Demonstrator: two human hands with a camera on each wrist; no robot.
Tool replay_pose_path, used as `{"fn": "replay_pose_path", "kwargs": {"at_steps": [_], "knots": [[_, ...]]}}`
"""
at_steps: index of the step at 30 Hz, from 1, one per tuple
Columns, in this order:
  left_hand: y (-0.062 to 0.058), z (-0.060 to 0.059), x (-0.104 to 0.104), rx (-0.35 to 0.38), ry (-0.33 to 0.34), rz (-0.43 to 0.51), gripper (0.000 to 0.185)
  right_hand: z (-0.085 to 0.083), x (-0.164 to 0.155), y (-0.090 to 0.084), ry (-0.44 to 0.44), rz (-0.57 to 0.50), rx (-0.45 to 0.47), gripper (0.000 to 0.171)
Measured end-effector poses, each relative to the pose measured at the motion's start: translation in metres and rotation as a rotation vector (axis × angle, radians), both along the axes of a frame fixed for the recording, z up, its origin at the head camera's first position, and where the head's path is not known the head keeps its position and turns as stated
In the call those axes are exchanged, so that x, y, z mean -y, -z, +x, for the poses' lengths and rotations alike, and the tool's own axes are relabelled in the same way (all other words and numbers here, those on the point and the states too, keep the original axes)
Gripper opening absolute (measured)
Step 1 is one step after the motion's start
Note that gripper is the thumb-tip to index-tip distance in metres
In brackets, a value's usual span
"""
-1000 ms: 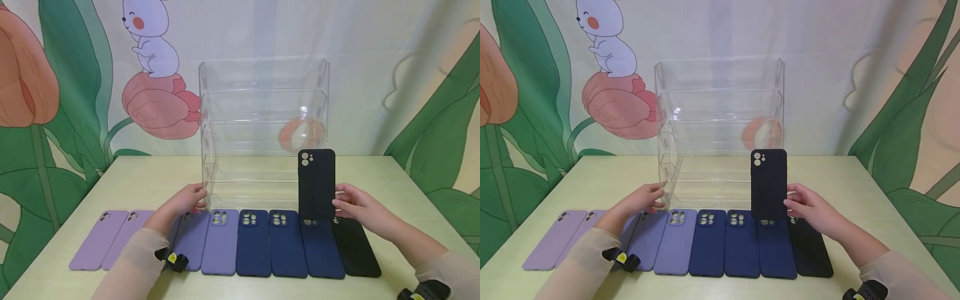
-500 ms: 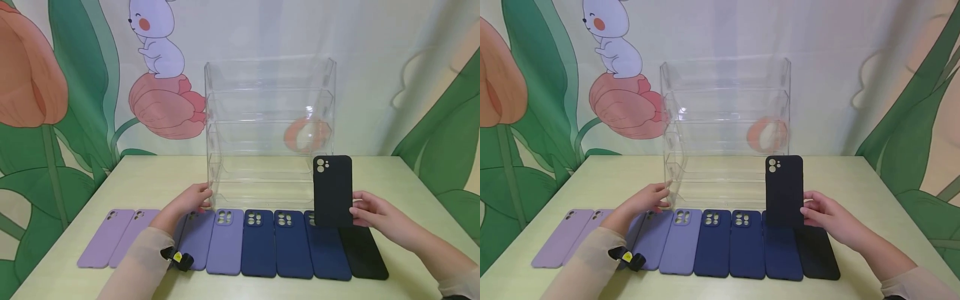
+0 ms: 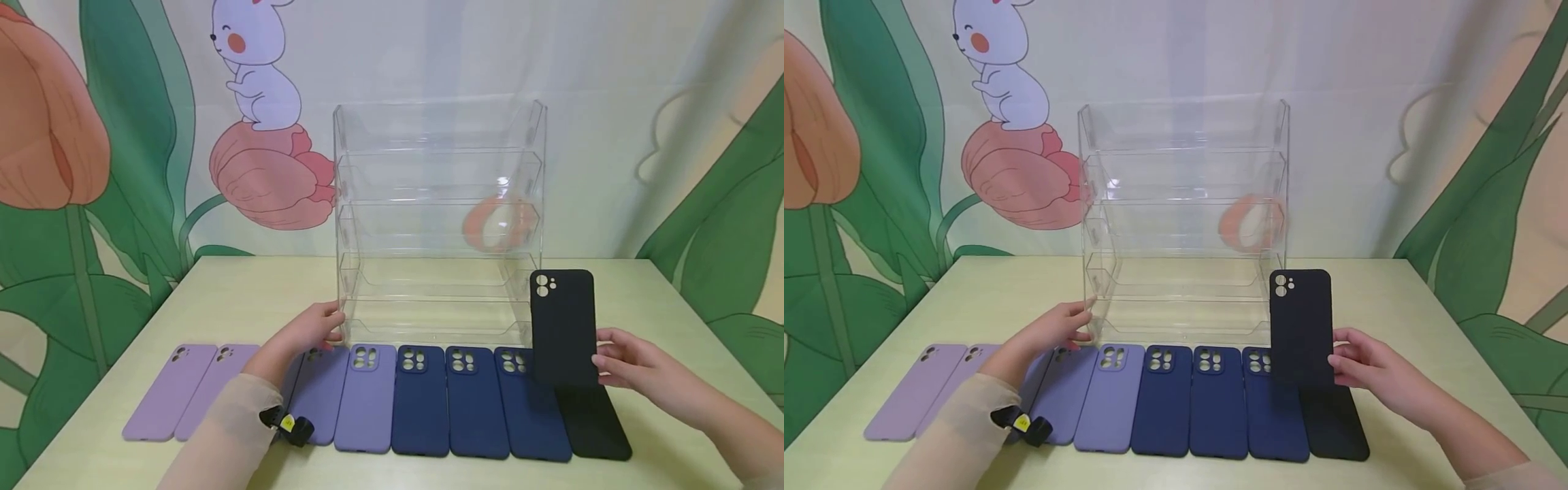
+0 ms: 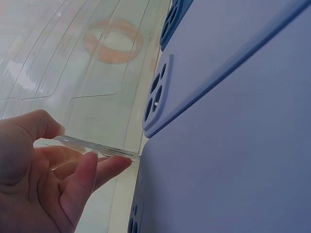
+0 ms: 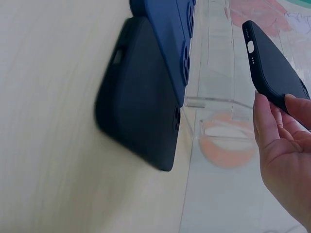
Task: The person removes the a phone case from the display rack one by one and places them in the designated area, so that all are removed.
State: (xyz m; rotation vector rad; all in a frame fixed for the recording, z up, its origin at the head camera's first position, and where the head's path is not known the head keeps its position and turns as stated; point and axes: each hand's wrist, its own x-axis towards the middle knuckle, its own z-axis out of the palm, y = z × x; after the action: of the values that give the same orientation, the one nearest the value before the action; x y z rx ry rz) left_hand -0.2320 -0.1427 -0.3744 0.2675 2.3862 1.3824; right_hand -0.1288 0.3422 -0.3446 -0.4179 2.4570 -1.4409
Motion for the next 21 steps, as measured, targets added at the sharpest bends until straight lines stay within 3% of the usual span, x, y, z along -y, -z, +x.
{"fn": "replay_pose_path", "kwargs": {"at_steps": [10, 21], "knots": [[0.002, 0.001, 0.001, -0.001, 0.006, 0.001, 0.053, 0.005, -0.027, 0.014, -0.063, -0.074, -0.034, 0.028], [0.004, 0.0, 0.001, -0.014, 0.0, -0.008, 0.053, 0.007, -0.061, 0.026, -0.053, -0.055, 0.018, 0.027]]}}
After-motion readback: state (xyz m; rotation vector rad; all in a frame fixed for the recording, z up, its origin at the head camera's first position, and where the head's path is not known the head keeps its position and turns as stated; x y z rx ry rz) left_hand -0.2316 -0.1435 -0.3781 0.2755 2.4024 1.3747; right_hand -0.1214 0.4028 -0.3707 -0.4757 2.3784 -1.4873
